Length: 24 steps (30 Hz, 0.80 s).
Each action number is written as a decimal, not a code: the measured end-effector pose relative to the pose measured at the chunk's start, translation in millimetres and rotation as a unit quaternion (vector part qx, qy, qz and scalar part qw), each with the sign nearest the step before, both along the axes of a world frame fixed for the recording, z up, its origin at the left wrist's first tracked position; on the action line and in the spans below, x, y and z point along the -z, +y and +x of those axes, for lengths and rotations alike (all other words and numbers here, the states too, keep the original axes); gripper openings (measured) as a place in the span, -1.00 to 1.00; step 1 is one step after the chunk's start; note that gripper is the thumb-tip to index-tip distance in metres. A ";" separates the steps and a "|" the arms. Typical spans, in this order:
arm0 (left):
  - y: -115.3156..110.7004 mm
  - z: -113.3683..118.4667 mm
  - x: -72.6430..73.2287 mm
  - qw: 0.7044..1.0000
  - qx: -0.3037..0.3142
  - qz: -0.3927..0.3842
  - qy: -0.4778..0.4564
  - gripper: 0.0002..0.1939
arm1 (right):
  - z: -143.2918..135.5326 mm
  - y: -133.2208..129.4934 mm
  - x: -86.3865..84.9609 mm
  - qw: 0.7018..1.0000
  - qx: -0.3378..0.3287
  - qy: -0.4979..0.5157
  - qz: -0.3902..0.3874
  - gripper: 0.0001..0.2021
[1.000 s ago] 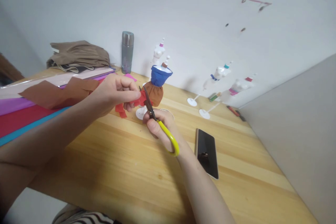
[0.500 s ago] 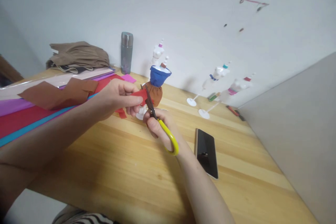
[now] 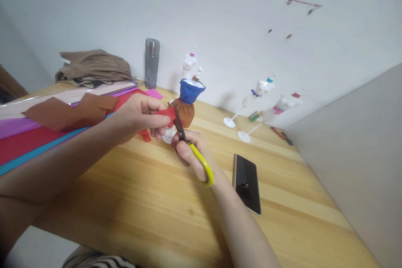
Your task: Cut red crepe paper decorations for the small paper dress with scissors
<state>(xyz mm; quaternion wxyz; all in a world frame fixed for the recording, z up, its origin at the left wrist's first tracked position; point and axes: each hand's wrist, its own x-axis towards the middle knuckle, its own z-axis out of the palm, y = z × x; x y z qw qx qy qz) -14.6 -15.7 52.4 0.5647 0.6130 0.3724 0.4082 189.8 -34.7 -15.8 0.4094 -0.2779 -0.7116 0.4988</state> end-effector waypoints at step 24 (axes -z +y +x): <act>-1.5 -1.6 -3.1 1.000 -0.020 0.012 0.016 -0.85 | 0.5 -0.9 0.8 1.000 0.002 -0.003 -0.014 -0.49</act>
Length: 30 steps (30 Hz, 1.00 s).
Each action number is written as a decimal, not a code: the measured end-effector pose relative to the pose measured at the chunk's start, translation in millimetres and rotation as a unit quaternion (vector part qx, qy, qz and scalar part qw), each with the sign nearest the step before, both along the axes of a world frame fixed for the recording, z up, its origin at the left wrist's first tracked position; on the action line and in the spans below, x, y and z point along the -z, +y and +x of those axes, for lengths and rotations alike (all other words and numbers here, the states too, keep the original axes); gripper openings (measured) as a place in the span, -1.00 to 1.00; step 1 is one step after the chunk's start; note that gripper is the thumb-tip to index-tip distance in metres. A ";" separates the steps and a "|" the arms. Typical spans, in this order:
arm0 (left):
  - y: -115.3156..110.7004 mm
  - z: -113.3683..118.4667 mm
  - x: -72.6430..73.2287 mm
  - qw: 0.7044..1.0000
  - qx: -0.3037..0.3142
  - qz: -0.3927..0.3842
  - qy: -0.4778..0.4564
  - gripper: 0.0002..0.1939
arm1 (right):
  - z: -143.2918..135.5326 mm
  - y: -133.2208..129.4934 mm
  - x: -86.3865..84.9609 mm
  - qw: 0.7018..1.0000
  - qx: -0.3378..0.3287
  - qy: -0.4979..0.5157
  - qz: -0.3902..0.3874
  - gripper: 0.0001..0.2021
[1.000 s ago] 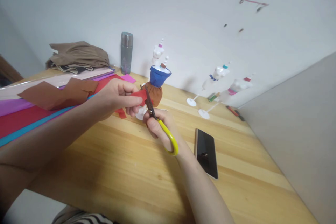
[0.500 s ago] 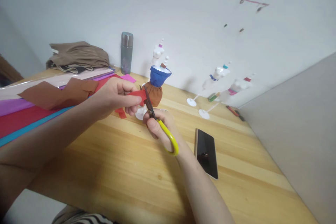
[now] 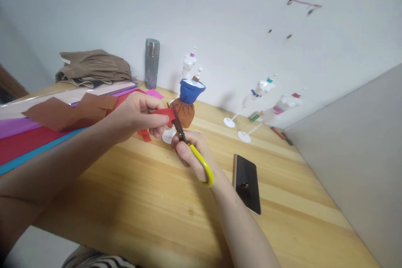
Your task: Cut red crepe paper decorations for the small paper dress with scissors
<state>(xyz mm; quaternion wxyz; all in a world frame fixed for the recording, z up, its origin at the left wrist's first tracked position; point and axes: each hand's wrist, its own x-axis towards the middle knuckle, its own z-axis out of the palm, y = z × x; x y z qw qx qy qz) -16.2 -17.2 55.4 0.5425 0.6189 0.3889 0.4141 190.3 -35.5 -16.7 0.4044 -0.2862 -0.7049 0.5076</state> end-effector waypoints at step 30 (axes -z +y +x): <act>0.5 -1.4 -1.3 1.000 0.003 0.016 0.007 -0.82 | 0.1 1.0 -1.7 1.000 -0.010 -0.003 -0.001 -0.49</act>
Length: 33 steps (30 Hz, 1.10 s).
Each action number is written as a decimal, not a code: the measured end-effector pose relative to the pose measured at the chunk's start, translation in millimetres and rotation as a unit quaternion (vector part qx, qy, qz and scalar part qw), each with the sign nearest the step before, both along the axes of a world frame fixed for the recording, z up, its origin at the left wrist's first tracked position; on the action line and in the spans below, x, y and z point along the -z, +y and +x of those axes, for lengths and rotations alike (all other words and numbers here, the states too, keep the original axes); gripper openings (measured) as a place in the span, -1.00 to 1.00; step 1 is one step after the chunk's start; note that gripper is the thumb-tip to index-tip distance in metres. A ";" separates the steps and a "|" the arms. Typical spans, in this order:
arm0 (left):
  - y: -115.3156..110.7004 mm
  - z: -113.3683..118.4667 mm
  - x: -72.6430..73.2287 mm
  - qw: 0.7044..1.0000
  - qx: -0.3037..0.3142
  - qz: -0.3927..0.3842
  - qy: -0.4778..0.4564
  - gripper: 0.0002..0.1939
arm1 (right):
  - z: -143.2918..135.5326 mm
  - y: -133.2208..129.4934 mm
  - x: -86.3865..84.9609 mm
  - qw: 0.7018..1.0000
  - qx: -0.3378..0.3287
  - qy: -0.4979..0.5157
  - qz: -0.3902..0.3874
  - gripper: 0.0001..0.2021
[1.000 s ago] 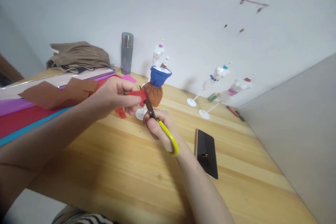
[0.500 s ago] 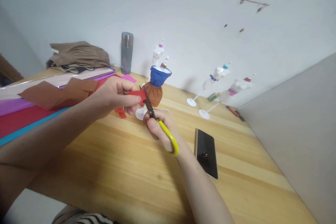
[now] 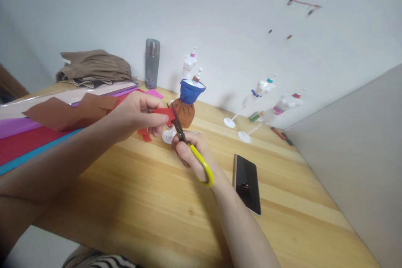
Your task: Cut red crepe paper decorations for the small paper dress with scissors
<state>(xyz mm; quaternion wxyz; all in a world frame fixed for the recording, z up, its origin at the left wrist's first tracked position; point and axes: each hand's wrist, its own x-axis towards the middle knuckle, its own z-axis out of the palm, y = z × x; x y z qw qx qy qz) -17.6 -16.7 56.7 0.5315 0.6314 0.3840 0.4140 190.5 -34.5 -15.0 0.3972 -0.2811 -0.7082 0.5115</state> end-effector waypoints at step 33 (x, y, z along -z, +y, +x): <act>-0.2 -0.3 -1.4 1.000 -0.006 0.000 -0.011 -0.80 | -1.6 -0.1 1.6 1.000 0.001 0.007 0.009 -0.49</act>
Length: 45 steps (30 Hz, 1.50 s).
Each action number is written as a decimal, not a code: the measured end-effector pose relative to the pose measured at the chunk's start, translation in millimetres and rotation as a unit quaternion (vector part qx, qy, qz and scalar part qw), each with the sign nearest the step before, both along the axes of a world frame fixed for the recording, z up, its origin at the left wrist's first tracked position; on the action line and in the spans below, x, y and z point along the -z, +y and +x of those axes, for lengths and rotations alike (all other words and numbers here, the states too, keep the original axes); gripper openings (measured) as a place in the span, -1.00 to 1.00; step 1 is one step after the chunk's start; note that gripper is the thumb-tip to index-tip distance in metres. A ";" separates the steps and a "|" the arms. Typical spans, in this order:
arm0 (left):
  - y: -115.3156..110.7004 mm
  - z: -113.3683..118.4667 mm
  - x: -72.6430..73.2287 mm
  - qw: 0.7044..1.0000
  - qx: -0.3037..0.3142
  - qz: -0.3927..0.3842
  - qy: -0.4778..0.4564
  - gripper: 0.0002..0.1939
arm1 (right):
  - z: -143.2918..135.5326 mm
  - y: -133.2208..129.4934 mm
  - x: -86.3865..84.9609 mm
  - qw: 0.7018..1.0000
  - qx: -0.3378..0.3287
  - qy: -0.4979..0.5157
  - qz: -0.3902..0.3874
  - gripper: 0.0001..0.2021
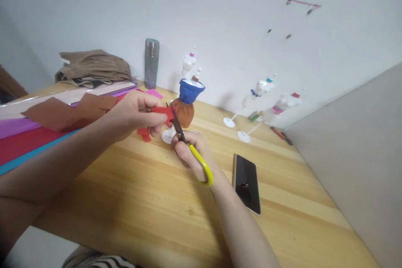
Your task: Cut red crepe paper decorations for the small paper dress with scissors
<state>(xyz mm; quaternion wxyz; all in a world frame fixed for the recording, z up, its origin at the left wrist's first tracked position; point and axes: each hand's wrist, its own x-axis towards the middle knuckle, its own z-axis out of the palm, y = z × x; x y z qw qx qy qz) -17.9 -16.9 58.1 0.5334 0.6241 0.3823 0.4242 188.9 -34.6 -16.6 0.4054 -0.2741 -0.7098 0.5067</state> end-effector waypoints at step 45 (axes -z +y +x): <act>0.3 -3.8 -5.1 1.000 -0.013 0.004 0.017 -0.82 | 1.0 0.1 -3.3 1.000 -0.002 -0.014 0.004 -0.49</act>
